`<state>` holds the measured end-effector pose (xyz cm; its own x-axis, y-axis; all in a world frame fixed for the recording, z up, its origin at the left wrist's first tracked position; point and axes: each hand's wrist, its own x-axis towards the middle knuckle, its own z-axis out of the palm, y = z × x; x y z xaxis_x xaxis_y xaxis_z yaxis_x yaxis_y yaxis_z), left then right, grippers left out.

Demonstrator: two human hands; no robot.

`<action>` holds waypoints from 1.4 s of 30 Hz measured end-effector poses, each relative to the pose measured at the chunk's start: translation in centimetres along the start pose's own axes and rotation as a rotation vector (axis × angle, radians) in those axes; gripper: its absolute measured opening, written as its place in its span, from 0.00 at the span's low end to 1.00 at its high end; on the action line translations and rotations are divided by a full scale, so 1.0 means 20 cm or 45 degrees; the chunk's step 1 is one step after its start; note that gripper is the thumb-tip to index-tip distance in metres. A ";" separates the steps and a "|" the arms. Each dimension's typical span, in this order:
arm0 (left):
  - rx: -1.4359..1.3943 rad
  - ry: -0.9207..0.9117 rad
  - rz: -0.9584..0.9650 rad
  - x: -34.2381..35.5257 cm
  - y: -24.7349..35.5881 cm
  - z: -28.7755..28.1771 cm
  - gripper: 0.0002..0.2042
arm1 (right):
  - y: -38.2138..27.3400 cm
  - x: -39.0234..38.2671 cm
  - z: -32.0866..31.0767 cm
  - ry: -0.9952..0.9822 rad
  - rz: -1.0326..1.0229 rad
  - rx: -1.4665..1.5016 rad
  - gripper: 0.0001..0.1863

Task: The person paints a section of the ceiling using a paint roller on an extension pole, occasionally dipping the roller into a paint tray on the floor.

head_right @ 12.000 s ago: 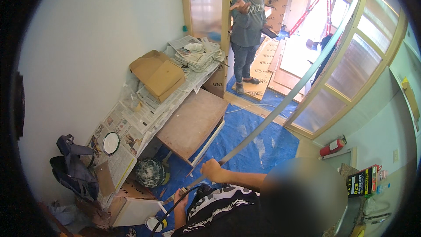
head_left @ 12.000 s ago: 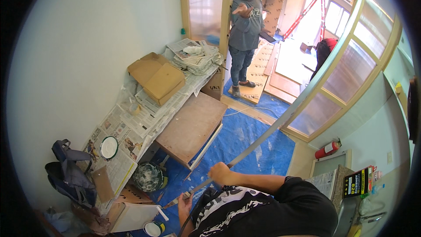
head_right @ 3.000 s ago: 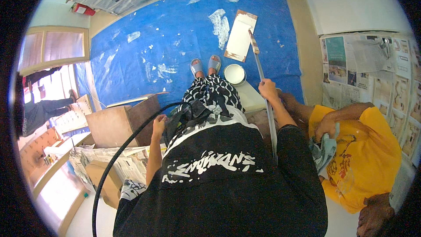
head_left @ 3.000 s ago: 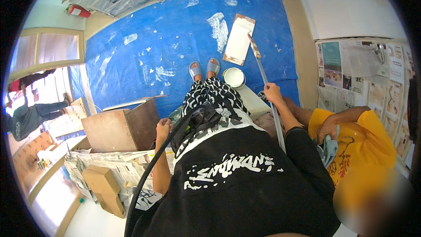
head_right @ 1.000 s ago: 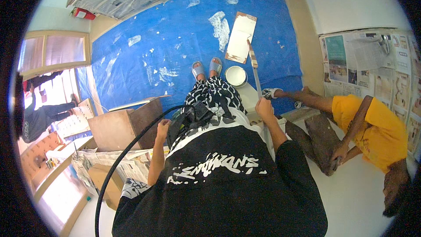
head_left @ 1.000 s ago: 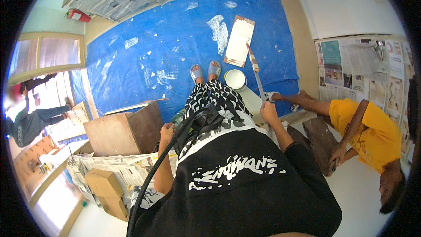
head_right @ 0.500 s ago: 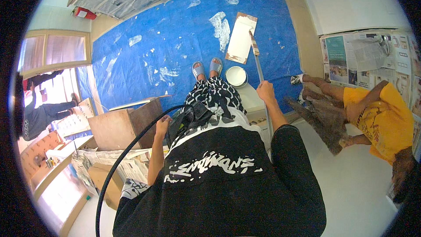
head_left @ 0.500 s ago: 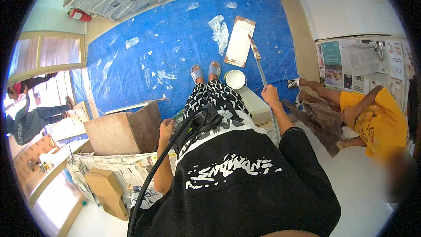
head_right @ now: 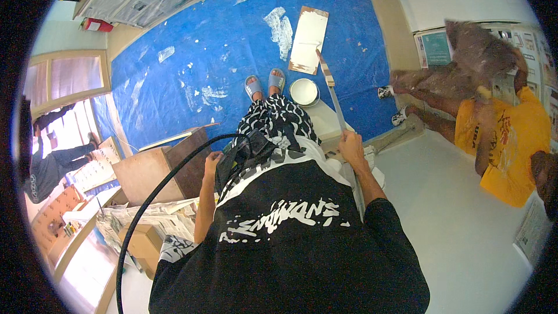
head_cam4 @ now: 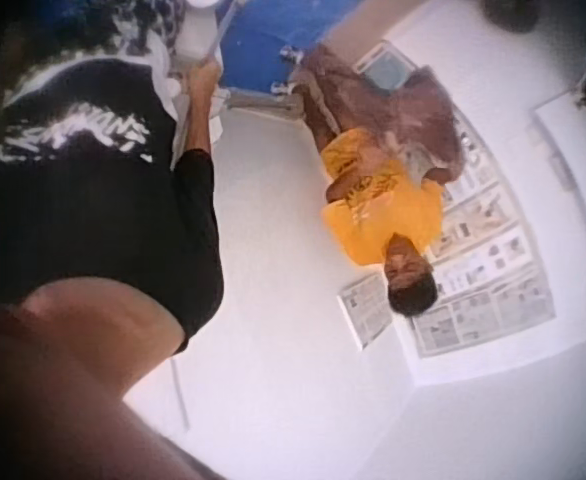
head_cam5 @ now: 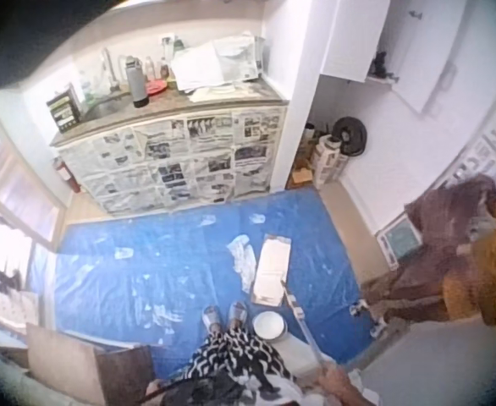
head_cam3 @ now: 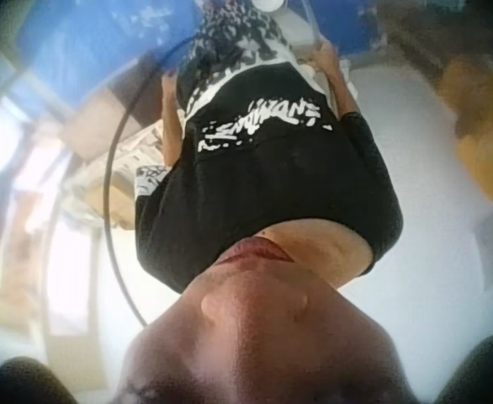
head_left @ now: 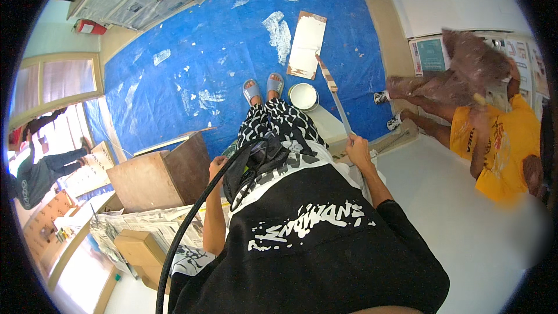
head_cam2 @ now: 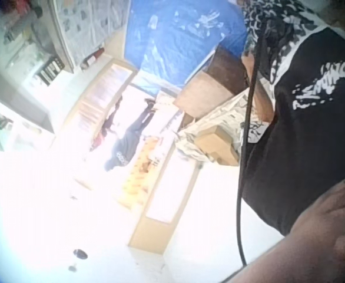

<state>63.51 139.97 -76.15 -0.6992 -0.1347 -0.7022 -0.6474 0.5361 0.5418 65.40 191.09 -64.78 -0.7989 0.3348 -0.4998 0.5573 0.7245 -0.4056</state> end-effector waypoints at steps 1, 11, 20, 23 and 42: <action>0.004 0.011 -0.032 0.00 0.03 -0.01 0.17 | 0.01 0.02 0.00 0.045 -0.027 0.002 0.11; -0.021 0.054 -0.002 -0.06 0.00 -0.02 0.17 | 0.06 0.51 0.07 0.193 0.027 -0.054 0.09; -0.019 0.022 -0.023 -0.05 -0.06 0.03 0.17 | 0.14 0.05 0.17 -0.052 0.016 0.010 0.11; 0.021 -0.018 0.017 -0.01 0.04 0.02 0.17 | 0.10 -0.06 0.15 -0.057 -0.007 0.025 0.15; 0.070 -0.113 -0.215 0.14 0.05 -0.01 0.17 | 0.03 0.13 0.14 -0.100 -0.147 -0.316 0.16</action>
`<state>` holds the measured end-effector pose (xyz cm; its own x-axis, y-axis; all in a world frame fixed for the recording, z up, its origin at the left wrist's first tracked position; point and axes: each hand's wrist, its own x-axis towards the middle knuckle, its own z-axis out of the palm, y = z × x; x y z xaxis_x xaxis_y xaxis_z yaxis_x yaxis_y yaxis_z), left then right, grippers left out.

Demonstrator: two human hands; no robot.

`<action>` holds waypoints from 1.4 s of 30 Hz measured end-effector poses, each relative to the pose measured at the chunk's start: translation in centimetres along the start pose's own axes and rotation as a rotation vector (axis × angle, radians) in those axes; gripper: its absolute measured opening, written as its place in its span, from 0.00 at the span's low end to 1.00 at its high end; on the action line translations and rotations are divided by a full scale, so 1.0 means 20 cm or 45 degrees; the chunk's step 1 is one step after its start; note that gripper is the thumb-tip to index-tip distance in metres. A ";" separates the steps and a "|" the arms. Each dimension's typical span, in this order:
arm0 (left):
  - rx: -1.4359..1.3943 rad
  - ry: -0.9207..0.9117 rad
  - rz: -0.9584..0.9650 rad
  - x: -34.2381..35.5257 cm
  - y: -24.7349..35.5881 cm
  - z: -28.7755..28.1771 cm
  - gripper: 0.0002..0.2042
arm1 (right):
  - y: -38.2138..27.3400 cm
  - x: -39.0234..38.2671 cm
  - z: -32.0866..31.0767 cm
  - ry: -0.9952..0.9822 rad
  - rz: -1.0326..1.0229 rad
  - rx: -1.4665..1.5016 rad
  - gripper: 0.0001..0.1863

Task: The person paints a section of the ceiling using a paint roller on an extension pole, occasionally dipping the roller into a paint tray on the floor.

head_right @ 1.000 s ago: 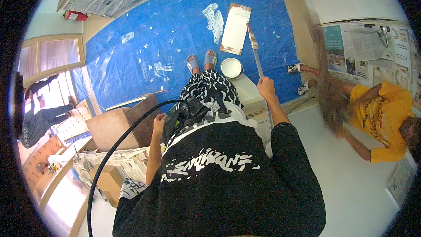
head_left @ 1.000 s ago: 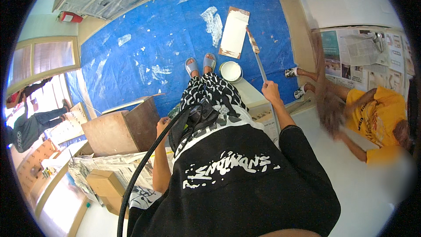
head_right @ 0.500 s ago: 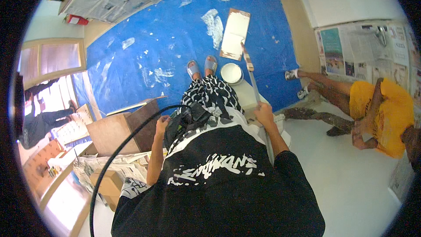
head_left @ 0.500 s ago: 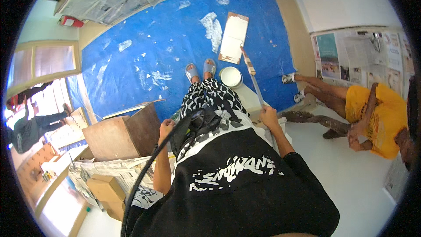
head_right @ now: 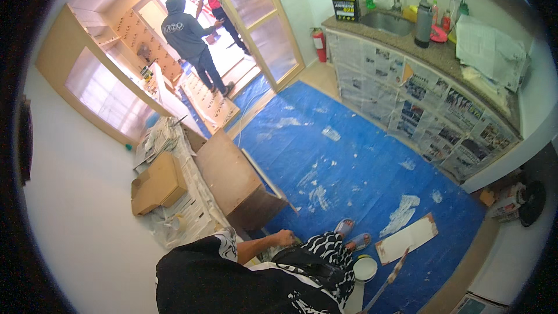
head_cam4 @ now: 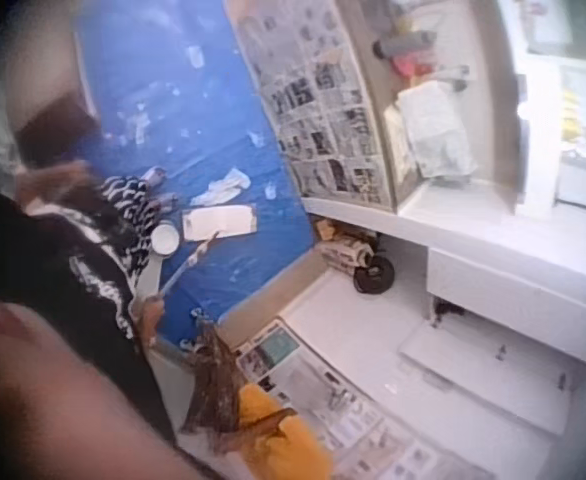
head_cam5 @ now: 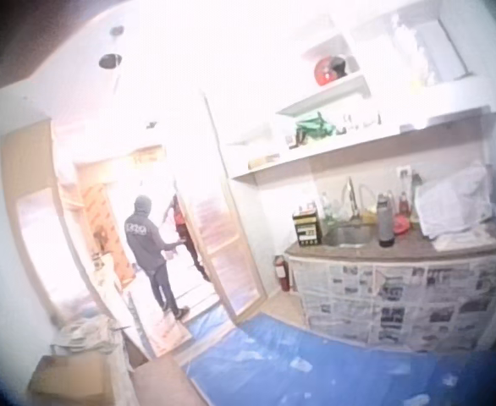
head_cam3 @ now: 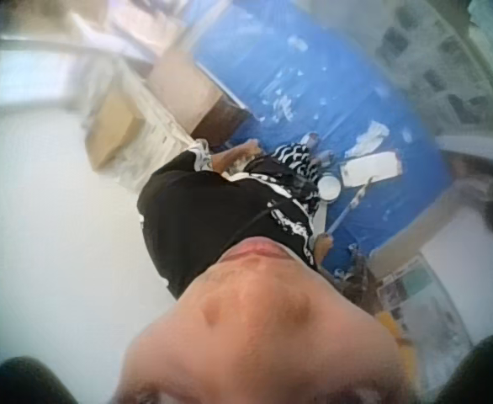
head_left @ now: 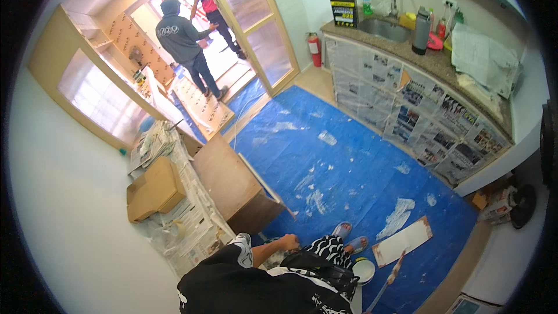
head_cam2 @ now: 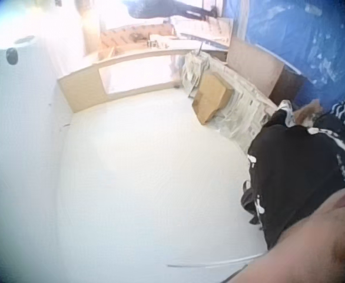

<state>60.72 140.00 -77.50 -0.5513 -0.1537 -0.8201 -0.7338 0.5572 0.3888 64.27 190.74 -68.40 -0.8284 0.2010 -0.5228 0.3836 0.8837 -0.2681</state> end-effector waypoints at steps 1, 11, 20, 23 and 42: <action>0.049 -0.013 0.022 -0.01 0.02 -0.02 0.17 | 0.04 0.03 0.04 -0.020 0.056 -0.128 0.16; 0.036 0.141 0.211 0.16 0.09 -0.27 0.17 | -0.09 0.17 0.10 -0.048 0.114 -0.352 0.16; -0.342 0.269 0.125 0.10 -0.28 -0.07 0.21 | -0.34 0.36 -0.29 -0.029 0.172 -0.662 0.15; -0.480 0.240 -0.023 0.04 -0.38 -0.06 0.20 | -0.38 0.43 -0.39 -0.057 0.203 -0.745 0.15; -0.565 0.342 0.108 -0.07 -0.36 -0.46 0.20 | -0.09 0.76 -0.69 -0.012 0.330 -1.017 0.17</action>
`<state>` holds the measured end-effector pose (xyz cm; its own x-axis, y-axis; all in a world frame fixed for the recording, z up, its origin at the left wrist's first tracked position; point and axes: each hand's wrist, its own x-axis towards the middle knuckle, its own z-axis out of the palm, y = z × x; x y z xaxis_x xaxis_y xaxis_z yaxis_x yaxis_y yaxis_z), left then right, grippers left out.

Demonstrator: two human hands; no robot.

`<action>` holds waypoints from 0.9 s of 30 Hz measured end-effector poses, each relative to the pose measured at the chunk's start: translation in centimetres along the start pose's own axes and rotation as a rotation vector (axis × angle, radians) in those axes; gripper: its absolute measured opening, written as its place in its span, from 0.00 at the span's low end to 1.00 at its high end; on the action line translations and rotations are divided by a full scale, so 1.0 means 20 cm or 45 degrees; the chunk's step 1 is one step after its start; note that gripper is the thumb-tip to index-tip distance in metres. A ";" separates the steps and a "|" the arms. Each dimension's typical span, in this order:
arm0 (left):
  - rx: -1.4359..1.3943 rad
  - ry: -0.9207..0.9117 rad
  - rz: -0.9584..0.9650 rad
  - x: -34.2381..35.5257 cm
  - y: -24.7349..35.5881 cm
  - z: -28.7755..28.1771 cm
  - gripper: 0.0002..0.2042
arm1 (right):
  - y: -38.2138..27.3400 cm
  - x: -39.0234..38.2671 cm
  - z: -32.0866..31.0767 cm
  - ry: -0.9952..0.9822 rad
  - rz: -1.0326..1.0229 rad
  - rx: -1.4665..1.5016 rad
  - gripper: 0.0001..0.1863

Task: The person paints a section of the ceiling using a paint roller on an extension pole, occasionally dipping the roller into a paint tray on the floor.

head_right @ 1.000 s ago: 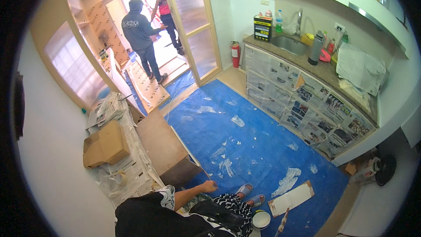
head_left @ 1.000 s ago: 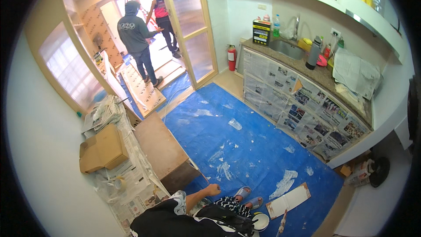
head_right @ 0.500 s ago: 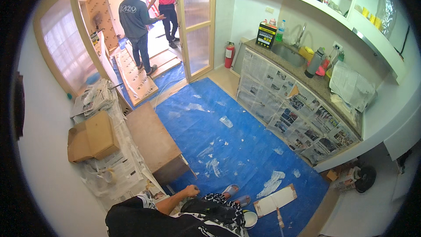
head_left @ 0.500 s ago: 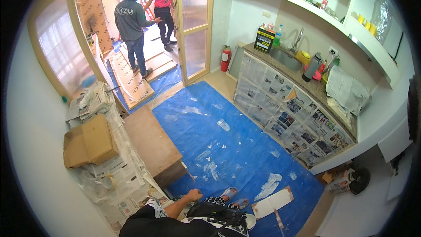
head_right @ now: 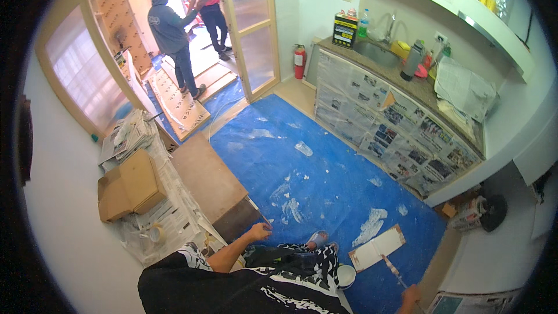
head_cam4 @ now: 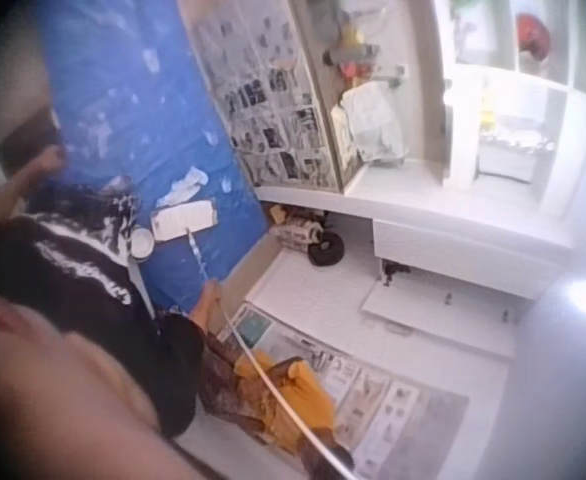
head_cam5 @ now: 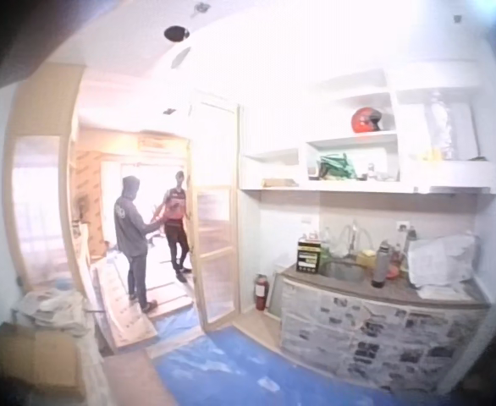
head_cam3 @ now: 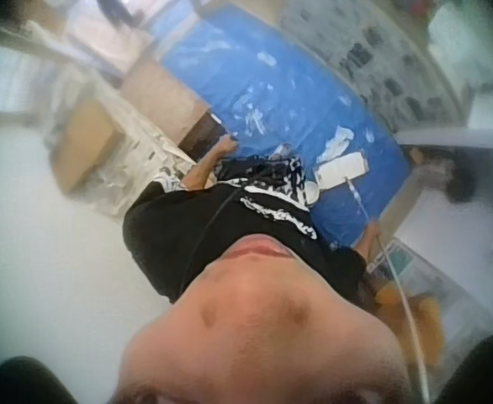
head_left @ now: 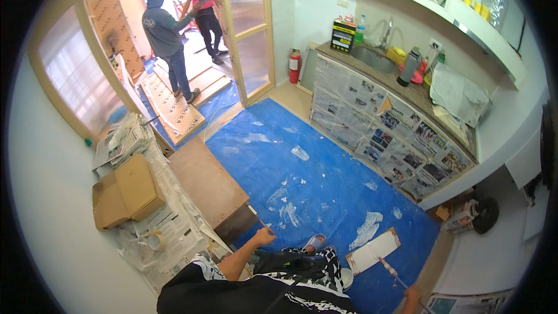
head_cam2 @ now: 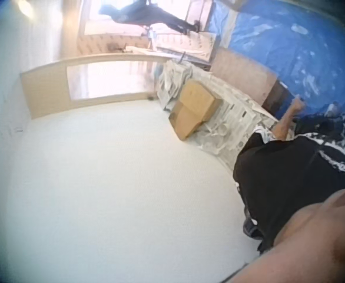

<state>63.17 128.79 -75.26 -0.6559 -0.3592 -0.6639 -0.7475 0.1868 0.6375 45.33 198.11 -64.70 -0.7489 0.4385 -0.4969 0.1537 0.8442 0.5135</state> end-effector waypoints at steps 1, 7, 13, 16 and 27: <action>-0.020 0.015 -0.006 0.02 -0.05 0.00 0.20 | -0.02 0.01 0.01 0.013 0.043 0.033 0.17; 0.061 0.042 -0.021 -0.08 -0.13 0.05 0.19 | -0.14 -0.15 -0.13 -0.030 0.000 0.007 0.18; 0.161 0.004 -0.127 -0.26 -0.14 0.08 0.19 | -0.11 -0.23 -0.08 0.169 -0.142 0.015 0.13; 0.222 0.018 -0.141 -0.30 -0.16 0.08 0.18 | -0.13 -0.23 -0.13 0.217 -0.170 0.027 0.12; 0.280 0.001 -0.108 -0.22 -0.11 0.00 0.19 | -0.21 -0.06 -0.15 -0.027 -0.190 0.100 0.21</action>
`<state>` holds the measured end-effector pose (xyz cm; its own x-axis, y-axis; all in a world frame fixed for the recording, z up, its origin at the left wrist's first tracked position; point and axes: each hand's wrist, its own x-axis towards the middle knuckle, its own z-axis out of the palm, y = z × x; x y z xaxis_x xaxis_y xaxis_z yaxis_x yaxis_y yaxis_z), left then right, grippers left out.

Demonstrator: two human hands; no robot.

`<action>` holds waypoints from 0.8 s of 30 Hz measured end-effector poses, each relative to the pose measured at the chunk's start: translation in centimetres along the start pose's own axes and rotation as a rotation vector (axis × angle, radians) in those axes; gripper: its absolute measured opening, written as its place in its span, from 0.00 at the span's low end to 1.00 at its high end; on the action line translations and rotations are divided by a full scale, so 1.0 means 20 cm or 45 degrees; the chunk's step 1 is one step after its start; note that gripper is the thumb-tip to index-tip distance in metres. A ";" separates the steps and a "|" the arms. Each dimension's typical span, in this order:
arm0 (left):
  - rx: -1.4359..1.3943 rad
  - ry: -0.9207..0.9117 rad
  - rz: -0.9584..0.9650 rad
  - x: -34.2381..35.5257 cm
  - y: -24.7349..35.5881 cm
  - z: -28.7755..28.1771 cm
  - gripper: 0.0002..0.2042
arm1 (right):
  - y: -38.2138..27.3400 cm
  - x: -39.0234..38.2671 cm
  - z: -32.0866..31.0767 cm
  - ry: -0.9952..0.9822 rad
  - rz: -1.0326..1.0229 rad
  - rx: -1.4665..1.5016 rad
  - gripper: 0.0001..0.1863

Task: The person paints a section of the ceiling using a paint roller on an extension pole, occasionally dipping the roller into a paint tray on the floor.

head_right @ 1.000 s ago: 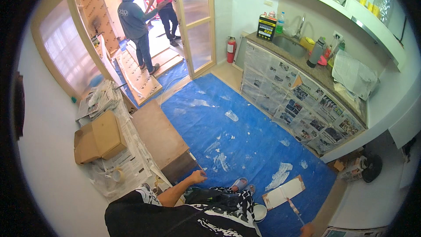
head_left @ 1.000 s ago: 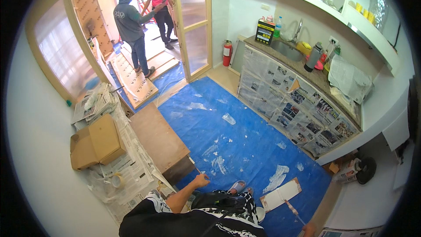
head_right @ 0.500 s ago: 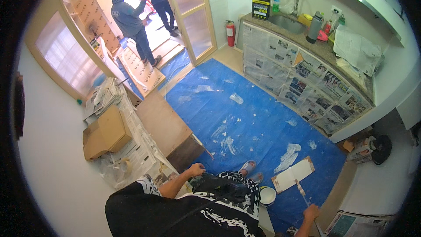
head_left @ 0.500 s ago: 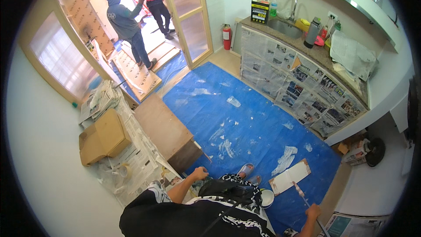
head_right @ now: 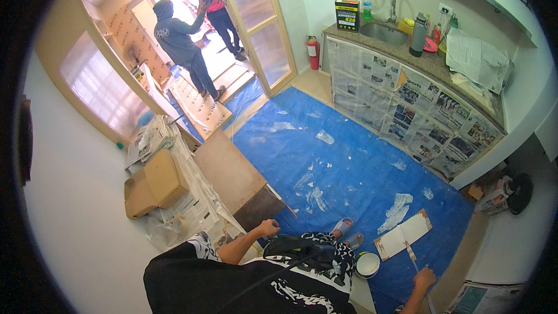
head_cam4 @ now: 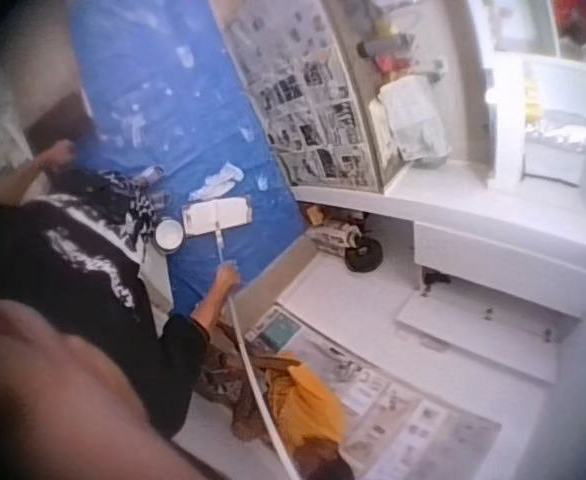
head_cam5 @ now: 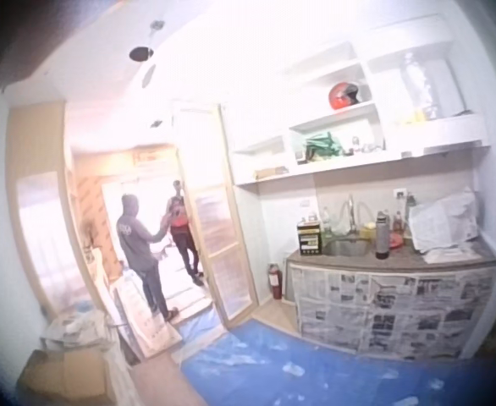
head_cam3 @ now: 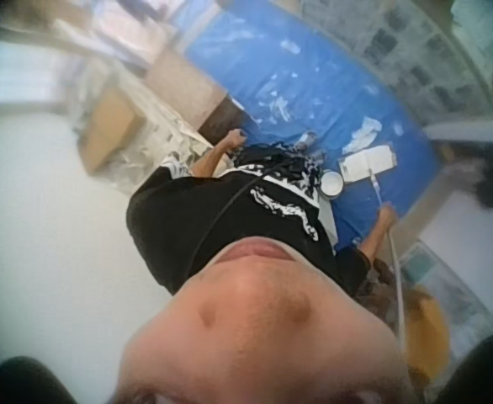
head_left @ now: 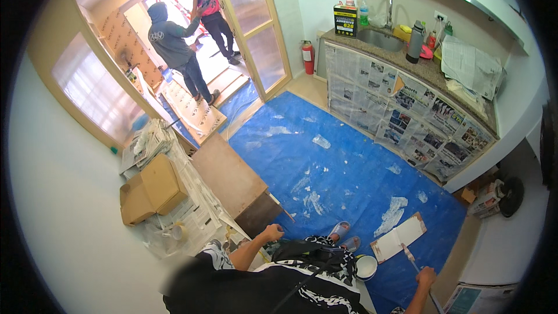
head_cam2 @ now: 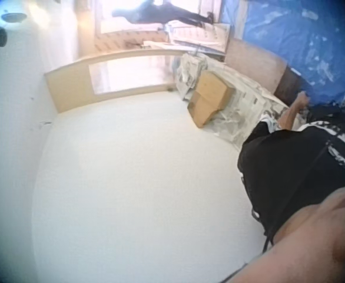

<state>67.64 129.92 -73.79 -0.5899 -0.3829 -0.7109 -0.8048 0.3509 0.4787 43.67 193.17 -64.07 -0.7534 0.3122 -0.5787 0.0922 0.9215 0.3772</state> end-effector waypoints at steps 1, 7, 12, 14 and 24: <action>0.007 0.018 0.019 0.01 0.00 0.00 0.19 | -0.01 -0.02 -0.01 -0.021 0.006 0.003 0.22; 0.087 0.008 0.104 0.03 -0.04 0.02 0.19 | 0.08 -0.13 0.39 0.358 -0.131 0.181 0.18; -0.169 -0.117 0.240 -0.10 0.07 -0.01 0.10 | -0.11 -0.43 0.09 0.395 -0.178 0.284 0.10; -0.039 -0.022 0.216 -0.14 0.13 -0.01 0.12 | -0.12 -0.53 0.03 0.328 -0.124 0.264 0.09; 0.007 -0.179 0.222 0.14 -0.05 0.00 0.15 | -0.15 -0.74 0.20 0.158 0.132 0.491 0.12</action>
<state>66.83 128.46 -76.23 -0.7047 -0.1932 -0.6827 -0.6909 0.4060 0.5982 57.06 186.75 -59.51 -0.7978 0.3997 -0.4514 0.3913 0.9128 0.1167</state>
